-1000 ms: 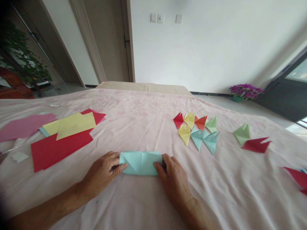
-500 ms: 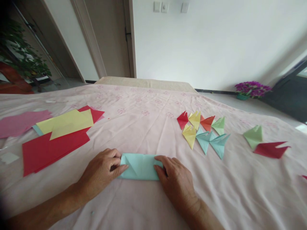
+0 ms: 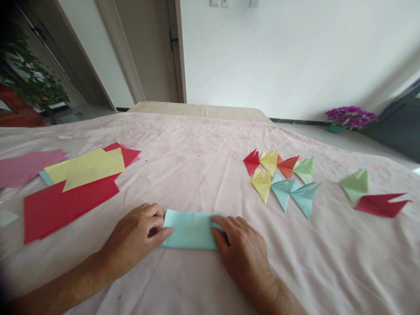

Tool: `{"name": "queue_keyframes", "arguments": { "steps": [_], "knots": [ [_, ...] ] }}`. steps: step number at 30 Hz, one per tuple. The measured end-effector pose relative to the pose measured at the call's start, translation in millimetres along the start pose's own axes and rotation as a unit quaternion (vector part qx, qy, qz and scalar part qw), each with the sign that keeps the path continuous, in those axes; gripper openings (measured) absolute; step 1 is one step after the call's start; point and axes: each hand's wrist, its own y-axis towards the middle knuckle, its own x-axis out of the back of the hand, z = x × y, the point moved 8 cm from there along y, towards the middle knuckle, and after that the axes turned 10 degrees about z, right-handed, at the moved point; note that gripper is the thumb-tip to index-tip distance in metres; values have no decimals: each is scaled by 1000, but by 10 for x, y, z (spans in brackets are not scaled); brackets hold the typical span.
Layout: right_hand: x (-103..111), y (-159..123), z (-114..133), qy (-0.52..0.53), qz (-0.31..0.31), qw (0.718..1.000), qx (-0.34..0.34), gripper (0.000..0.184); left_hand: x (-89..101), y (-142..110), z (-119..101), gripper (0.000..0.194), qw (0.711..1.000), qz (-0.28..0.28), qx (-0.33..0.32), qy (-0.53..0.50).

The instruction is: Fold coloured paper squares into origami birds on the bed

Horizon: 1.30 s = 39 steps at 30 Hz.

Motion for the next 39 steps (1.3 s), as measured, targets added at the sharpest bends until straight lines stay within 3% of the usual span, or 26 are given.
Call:
{"name": "queue_keyframes", "arguments": {
  "steps": [16, 39],
  "knots": [
    [66, 20, 44, -19, -37, 999, 21, 22, -1, 8, -24, 29, 1000, -12, -10, 27],
    [5, 32, 12, -31, -5, 999, 15, 22, -19, -11, -37, 27, 999, -16, -5, 35]
  ]
}}
